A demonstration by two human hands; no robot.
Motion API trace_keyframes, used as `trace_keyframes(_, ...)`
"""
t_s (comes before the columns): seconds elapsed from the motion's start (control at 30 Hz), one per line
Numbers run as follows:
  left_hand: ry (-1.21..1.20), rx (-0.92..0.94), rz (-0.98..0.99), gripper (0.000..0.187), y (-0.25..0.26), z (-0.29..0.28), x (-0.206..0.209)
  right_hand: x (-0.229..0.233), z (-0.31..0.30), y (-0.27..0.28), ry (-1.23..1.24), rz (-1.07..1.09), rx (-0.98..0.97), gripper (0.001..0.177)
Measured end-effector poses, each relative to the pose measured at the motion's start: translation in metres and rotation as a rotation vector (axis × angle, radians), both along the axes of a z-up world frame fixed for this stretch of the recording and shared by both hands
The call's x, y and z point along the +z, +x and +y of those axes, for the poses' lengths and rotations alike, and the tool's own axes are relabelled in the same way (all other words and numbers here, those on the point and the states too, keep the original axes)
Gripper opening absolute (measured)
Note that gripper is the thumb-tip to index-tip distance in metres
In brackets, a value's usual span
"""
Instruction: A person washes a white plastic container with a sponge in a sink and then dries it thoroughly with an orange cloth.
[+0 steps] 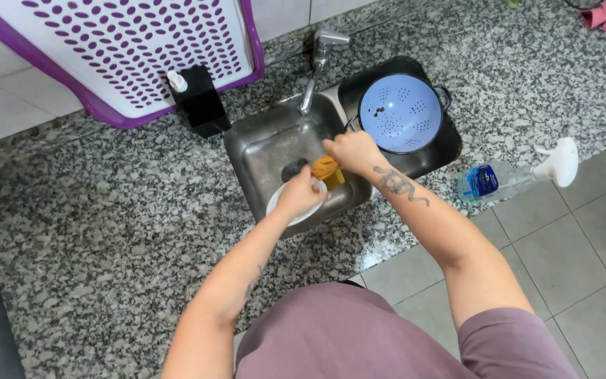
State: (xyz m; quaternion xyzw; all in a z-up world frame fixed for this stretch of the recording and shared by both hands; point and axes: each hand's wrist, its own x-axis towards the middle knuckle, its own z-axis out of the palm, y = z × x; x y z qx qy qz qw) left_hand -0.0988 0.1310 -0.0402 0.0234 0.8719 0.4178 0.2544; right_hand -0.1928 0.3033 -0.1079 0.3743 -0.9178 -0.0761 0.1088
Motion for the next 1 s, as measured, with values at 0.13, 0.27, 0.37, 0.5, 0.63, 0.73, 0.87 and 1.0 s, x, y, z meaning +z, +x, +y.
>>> trace_keyframes(0.13,-0.429,-0.274,0.152,0.035,0.016,-0.016,-0.164,-0.014,0.025,-0.010,-0.139,-0.329,-0.323,0.012)
trace_keyframes(0.27,-0.527,-0.327,0.402,0.019,0.018,-0.018,-0.227,-0.023,0.034,-0.013,-0.519,-0.538,-0.622,0.019)
trace_keyframes(0.37,-0.442,-0.241,0.426,0.021,0.015,-0.021,-0.170,-0.001,0.023,-0.010,-0.774,-0.578,-0.688,0.022)
trace_keyframes(0.5,-0.341,-0.085,0.310,0.024,0.021,-0.026,-0.084,0.002,0.018,-0.011,-1.071,-0.605,-0.742,0.032)
trace_keyframes(0.63,-0.294,0.019,0.331,0.023,0.023,-0.033,-0.032,-0.002,0.015,-0.078,-0.886,-0.284,-0.444,0.055)
trace_keyframes(0.73,-0.341,0.046,0.400,0.022,0.030,-0.032,-0.026,0.020,0.003,-0.122,-0.757,-0.135,-0.255,0.078)
trace_keyframes(0.87,-0.451,0.015,0.478,0.019,0.029,-0.035,-0.027,0.019,-0.003,-0.180,-0.248,-0.303,-0.434,0.082)
trace_keyframes(1.0,-0.448,0.054,0.536,0.021,0.028,-0.039,-0.029,-0.005,-0.003,-0.183,-0.235,-0.256,-0.507,0.084)
